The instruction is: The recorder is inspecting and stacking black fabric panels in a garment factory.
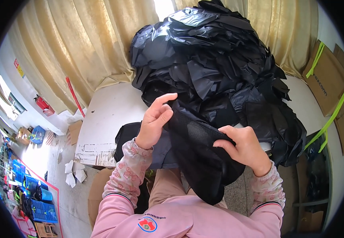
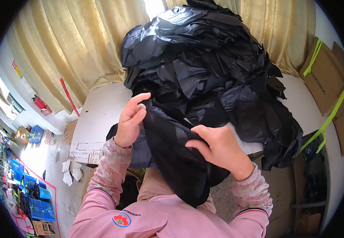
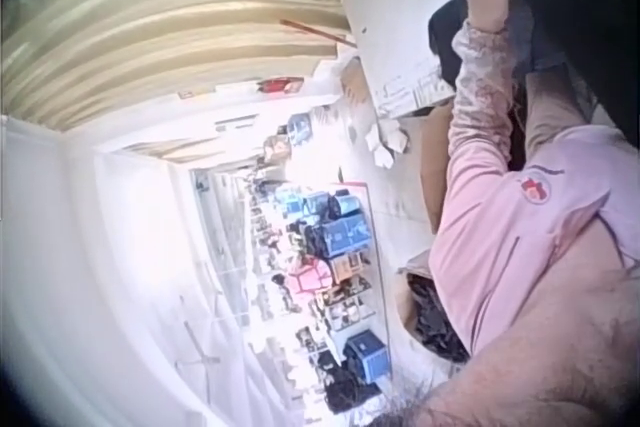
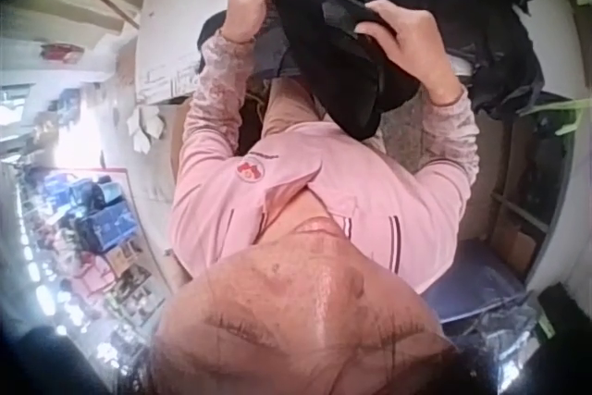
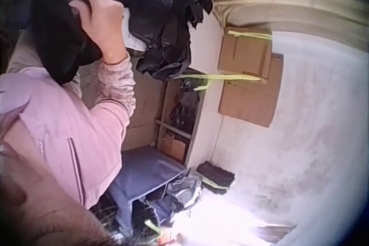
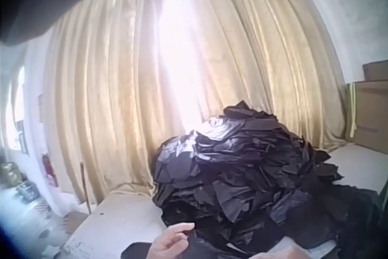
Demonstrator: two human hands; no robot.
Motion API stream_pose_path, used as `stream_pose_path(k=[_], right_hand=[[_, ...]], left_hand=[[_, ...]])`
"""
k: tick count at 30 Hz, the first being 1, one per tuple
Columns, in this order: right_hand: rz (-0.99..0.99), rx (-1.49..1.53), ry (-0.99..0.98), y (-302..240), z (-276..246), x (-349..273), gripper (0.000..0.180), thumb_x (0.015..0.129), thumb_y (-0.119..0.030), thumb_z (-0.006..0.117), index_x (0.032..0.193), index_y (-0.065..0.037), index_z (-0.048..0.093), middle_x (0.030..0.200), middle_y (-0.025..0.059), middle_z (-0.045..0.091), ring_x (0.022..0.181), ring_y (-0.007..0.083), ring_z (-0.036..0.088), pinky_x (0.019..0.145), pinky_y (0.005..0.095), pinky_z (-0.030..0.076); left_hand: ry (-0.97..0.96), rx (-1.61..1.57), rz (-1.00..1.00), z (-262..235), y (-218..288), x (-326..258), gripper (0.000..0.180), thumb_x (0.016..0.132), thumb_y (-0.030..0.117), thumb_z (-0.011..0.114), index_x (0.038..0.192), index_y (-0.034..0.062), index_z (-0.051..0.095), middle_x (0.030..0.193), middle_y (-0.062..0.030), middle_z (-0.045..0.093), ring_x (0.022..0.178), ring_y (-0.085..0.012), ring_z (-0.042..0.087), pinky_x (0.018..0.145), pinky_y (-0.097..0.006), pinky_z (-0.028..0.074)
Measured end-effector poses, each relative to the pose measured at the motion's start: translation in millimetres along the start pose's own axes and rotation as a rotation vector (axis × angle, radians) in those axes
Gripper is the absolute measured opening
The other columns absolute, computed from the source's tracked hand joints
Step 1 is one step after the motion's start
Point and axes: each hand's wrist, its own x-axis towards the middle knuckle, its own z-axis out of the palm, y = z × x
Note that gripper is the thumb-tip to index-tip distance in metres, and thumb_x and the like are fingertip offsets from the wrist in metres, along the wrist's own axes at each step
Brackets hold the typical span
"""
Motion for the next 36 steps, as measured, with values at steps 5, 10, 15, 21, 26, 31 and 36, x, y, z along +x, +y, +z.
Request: stream_pose_path(k=[5,10,15,21,26,31,36], right_hand=[[0.206,0.038,0.173,-10.6,-30.3,16.3,0.016,0.084,-0.011,0.07,0.091,0.002,0.063,0.073,0.0193,0.061,0.06,0.0303,0.06,0.058,0.0309,0.047],[0.22,0.234,0.453,15.7,-56.0,37.2,0.018,0.089,-0.015,0.067,0.086,0.001,0.059,0.068,-0.0023,0.051,0.066,0.0046,0.044,0.062,0.0221,0.039],[0.287,0.394,0.565,11.7,-54.1,47.9,0.022,0.093,-0.022,0.066,0.086,-0.002,0.058,0.071,-0.0087,0.047,0.067,0.0007,0.038,0.06,0.0193,0.034],[0.309,0.665,0.568,1.9,-39.9,50.7,0.023,0.094,-0.026,0.066,0.088,-0.004,0.059,0.075,-0.0085,0.051,0.068,-0.0009,0.041,0.061,0.0173,0.035],[0.352,0.803,0.469,11.6,-36.6,42.1,0.02,0.095,-0.023,0.064,0.087,-0.006,0.058,0.079,-0.008,0.053,0.07,-0.001,0.044,0.062,0.0171,0.036],[0.359,0.917,0.376,19.0,-17.1,45.0,0.018,0.095,-0.021,0.064,0.091,-0.005,0.058,0.081,-0.0058,0.057,0.072,-0.0001,0.049,0.064,0.0175,0.041],[0.406,0.884,0.257,34.0,37.0,43.0,0.02,0.097,-0.022,0.061,0.096,-0.002,0.058,0.082,-0.0014,0.061,0.072,0.0032,0.052,0.064,0.0196,0.044]], left_hand=[[0.085,0.277,-0.02,-46.3,-30.3,4.4,0.033,0.096,0.011,0.056,0.128,0.0041,0.052,0.083,-0.0015,0.06,0.075,-0.0093,0.057,0.073,-0.023,0.048],[-0.617,0.277,-0.746,-88.8,-132.8,-88.4,0.065,0.082,0.002,0.074,0.139,0.0035,0.043,0.11,-0.0072,0.06,0.101,-0.0133,0.059,0.093,-0.029,0.048],[-0.6,-0.264,-0.678,-22.3,-169.6,-142.0,0.07,0.085,0.002,0.07,0.146,0.0045,0.035,0.141,-0.0057,0.049,0.128,-0.0164,0.048,0.11,-0.032,0.035],[0.091,-0.741,-0.591,6.7,-167.1,-115.4,0.058,0.096,0.026,0.057,0.146,0.0055,0.035,0.15,-0.009,0.039,0.138,-0.0226,0.036,0.118,-0.04,0.024],[0.192,-0.742,-0.391,-21.3,-157.4,-81.2,0.042,0.095,0.02,0.06,0.133,0.0073,0.05,0.136,-0.0067,0.054,0.128,-0.0227,0.049,0.111,-0.04,0.034],[0.025,-0.836,-0.297,-42.5,-190.7,-87.2,0.028,0.09,0.013,0.064,0.118,0.0098,0.061,0.119,-0.0047,0.065,0.112,-0.0192,0.06,0.1,-0.036,0.046],[-0.007,-1.246,-0.468,11.2,-140.6,-75.7,0.032,0.095,0.023,0.057,0.124,0.0102,0.057,0.125,-0.0058,0.062,0.113,-0.0221,0.059,0.101,-0.039,0.047]])
